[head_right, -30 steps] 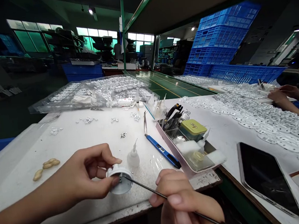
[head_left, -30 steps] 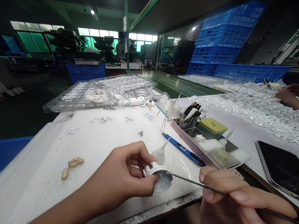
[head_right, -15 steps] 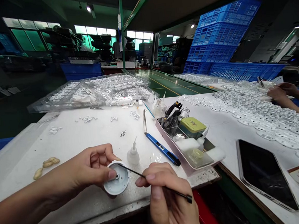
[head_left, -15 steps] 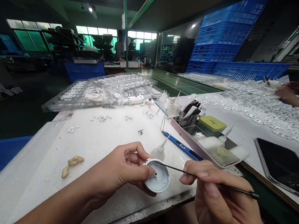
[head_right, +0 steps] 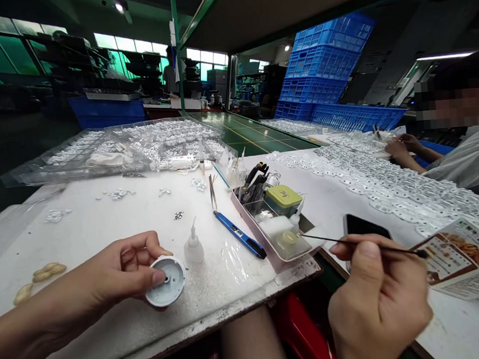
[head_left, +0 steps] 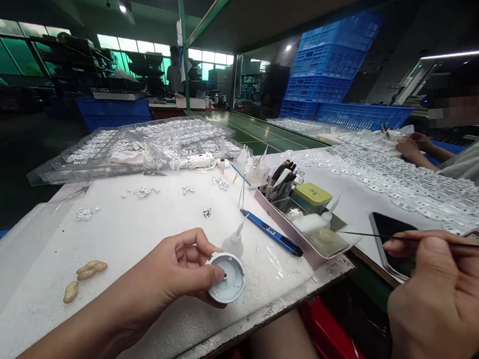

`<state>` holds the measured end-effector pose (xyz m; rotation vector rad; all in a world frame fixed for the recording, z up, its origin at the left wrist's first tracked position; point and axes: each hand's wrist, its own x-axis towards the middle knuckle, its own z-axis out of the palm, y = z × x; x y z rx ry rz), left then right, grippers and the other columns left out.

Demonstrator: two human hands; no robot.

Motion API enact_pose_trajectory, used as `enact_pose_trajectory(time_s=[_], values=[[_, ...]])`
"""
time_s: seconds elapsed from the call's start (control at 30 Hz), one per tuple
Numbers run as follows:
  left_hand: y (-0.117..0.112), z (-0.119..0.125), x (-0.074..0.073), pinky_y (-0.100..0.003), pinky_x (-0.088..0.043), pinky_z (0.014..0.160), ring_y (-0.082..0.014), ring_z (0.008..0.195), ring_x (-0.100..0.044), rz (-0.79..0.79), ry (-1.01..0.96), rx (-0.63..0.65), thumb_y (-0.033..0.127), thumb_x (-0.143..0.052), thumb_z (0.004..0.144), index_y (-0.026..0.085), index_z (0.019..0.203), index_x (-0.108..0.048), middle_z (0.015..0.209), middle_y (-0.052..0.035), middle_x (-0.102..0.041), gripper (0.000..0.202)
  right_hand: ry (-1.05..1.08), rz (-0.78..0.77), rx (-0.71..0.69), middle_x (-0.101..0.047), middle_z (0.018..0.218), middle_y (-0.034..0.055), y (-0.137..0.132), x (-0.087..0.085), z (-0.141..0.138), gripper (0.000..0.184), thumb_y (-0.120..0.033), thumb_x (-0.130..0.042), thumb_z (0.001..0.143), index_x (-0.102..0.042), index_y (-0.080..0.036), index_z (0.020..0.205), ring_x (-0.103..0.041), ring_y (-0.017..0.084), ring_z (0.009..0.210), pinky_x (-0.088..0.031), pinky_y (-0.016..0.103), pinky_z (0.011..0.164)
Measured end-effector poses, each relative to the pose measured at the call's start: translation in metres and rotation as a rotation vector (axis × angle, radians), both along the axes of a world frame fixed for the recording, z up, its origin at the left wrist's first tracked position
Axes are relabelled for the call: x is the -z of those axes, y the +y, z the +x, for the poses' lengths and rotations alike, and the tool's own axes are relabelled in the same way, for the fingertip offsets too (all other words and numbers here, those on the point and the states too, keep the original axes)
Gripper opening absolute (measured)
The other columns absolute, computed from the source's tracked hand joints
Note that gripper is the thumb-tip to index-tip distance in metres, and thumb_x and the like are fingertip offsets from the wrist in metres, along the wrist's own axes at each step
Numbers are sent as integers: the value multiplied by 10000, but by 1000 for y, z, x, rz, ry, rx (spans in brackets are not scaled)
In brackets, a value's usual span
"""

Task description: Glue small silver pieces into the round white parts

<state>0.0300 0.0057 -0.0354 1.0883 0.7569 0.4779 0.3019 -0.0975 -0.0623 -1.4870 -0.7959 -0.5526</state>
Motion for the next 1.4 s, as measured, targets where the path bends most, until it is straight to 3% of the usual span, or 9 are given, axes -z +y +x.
enact_pose_trajectory(time_s=[0.23,0.33,0.53,0.67,0.73,0.83,0.9,1.23,1.4], values=[[-4,1,3,-150,-418,588,-73,639,-551,196,89,-3,227,-786,750,177,806,-568,763,26,-645,231,29,-388,-6,-690,823,20,-2,7,16,269,-462,-500,926,-652,-241,924,-660,179,800,-455,282,716],[-8,1,5,-144,-363,535,-49,590,-478,372,198,-5,230,-757,767,194,788,-562,745,63,-586,200,55,-364,-57,-695,853,12,-1,6,21,262,-473,-518,917,-668,-258,916,-665,177,835,-465,269,724],[-13,2,2,-189,-489,687,-108,726,-571,559,266,1,253,-731,756,217,752,-604,795,47,-611,132,-283,-635,-94,-674,923,85,3,10,31,496,-602,-393,922,-687,-204,885,-614,267,890,-466,393,793],[-14,1,-1,-176,-496,735,-112,752,-585,680,260,-50,203,-712,745,231,740,-628,768,58,-627,89,-321,-346,140,-606,980,137,-4,15,0,446,-494,-546,917,-643,-160,1196,-547,266,879,-454,404,789],[-14,1,-1,-167,-486,731,-111,748,-579,724,260,-53,199,-727,739,241,743,-639,757,64,-631,97,-355,-204,-36,-611,903,80,-9,20,-28,342,-321,-635,896,-628,-204,1217,-548,199,766,-467,330,722],[-15,1,1,-167,-481,720,-112,740,-588,762,231,-22,198,-749,742,248,757,-645,766,70,-655,117,-339,-287,-613,-632,831,13,-12,31,-68,352,-263,-652,882,-594,-228,1228,-596,131,681,-505,225,629],[-16,1,2,-173,-482,718,-116,747,-609,786,208,29,176,-742,755,245,774,-646,790,68,-679,121,-242,-334,-795,-644,799,-9,-8,41,-88,328,-238,-636,887,-582,-232,1211,-628,108,654,-521,178,602],[-10,1,-5,-200,-477,778,-145,879,-619,291,54,154,346,-693,860,198,764,-659,906,6,-701,180,-24,-149,-875,-719,896,36,15,67,-104,236,-113,-589,887,-623,-224,1091,-717,148,780,-586,198,637],[-13,3,-3,-225,-476,758,-164,848,-629,435,137,128,372,-694,857,202,784,-698,866,-4,-700,185,55,-164,-921,-721,886,34,14,68,-103,197,-133,-599,892,-632,-223,1064,-718,153,761,-594,211,638]])
